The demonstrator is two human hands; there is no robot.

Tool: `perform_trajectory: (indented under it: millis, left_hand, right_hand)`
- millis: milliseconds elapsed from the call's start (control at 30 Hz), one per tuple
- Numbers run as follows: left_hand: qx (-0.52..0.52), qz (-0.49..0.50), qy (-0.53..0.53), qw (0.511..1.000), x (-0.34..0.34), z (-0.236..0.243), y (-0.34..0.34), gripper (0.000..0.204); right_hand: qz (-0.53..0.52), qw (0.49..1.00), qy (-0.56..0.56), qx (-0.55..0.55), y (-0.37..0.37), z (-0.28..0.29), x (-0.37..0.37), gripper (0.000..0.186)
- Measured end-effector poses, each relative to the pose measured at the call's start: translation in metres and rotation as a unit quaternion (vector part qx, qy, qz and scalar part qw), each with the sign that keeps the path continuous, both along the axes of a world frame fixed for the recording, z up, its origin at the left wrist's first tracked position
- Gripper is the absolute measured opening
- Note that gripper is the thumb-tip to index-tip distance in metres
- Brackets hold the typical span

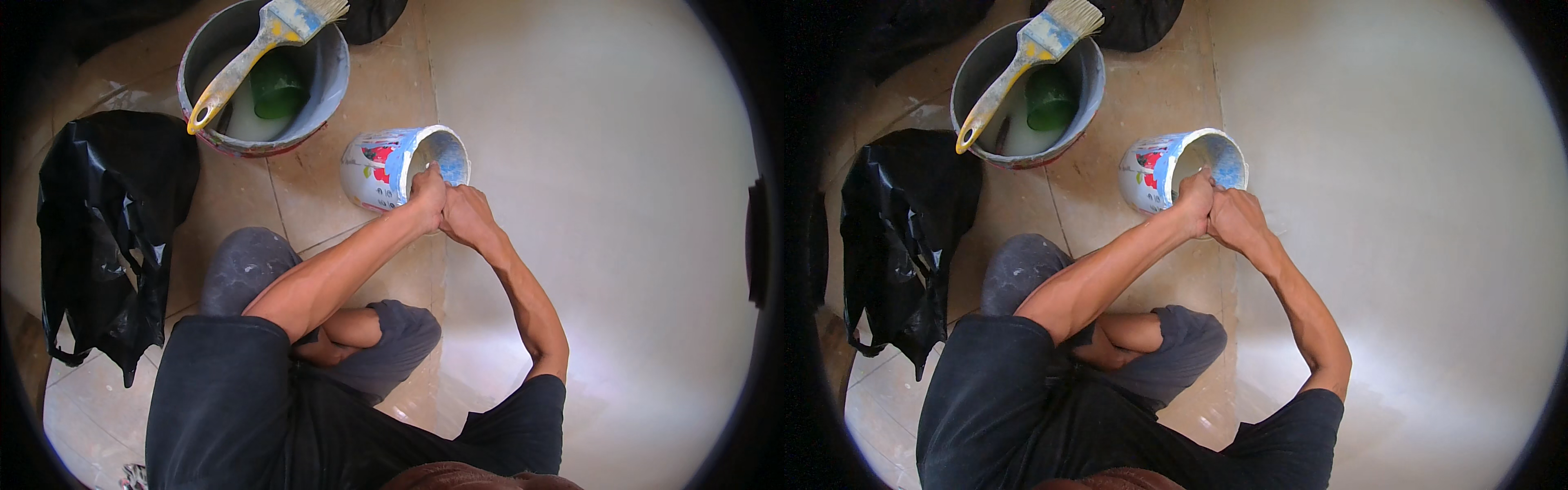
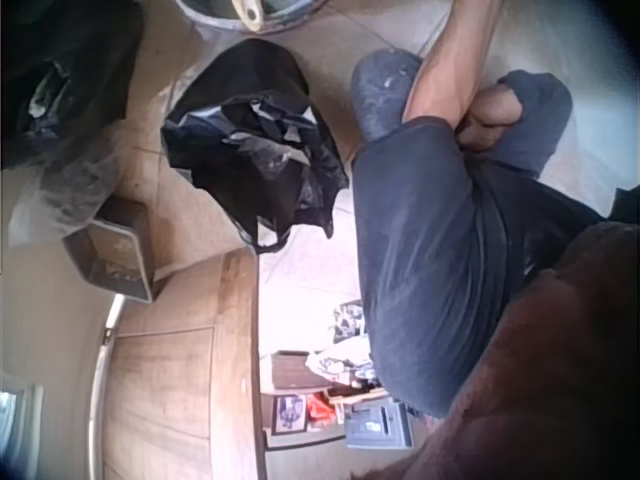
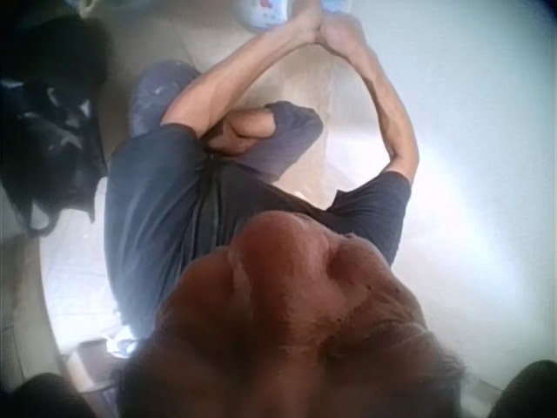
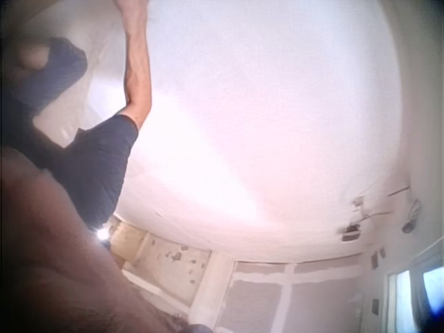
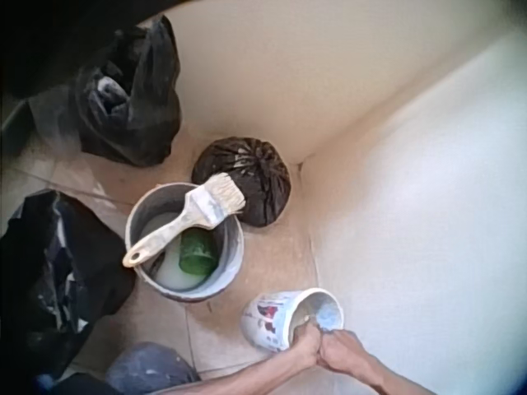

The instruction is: The person mixes a light-colored substance in a bucket and transfers it into a plastic bag.

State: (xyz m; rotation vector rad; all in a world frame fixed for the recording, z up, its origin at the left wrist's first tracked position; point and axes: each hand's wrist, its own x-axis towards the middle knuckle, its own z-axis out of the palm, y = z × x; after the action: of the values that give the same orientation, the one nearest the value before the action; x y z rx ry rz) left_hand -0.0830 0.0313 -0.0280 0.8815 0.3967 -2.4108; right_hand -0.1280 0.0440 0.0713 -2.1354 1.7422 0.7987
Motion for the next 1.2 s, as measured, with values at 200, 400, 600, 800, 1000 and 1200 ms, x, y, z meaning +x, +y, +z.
perform_trajectory:
  millis: [200, 400, 600, 800, 1000, 1200]
  left_hand:
    - [-0.034, 0.008, -0.031, 0.999, -0.001, 0.002, 0.005, 0.034]
    - [-0.07, -0.017, -0.067, 0.995, -0.014, -0.014, 0.008, 0.03]
    - [-0.055, 0.007, -0.048, 0.997, 0.003, 0.008, 0.006, 0.022]
    - [-0.098, 0.011, -0.045, 0.994, 0.007, 0.01, 0.005, 0.034]
    - [-0.146, -0.018, -0.113, 0.983, -0.013, 0.004, 0.015, 0.045]
    - [-0.136, -0.035, -0.092, 0.986, 0.002, 0.015, 0.015, 0.045]
  right_hand:
    - [-0.002, 1.0, -0.022, -0.005, 0.005, -0.003, -0.006, 0.022]
    - [0.017, 0.999, -0.044, -0.002, 0.005, -0.004, -0.008, 0.022]
    - [-0.037, 0.999, -0.029, -0.002, 0.01, -0.004, -0.011, 0.025]
    - [-0.252, 0.96, -0.084, 0.087, -0.005, 0.017, -0.008, 0.037]
    - [-0.321, 0.939, -0.123, 0.012, 0.0, 0.01, -0.013, 0.04]
    - [-0.316, 0.945, -0.082, 0.017, -0.001, 0.011, -0.019, 0.039]
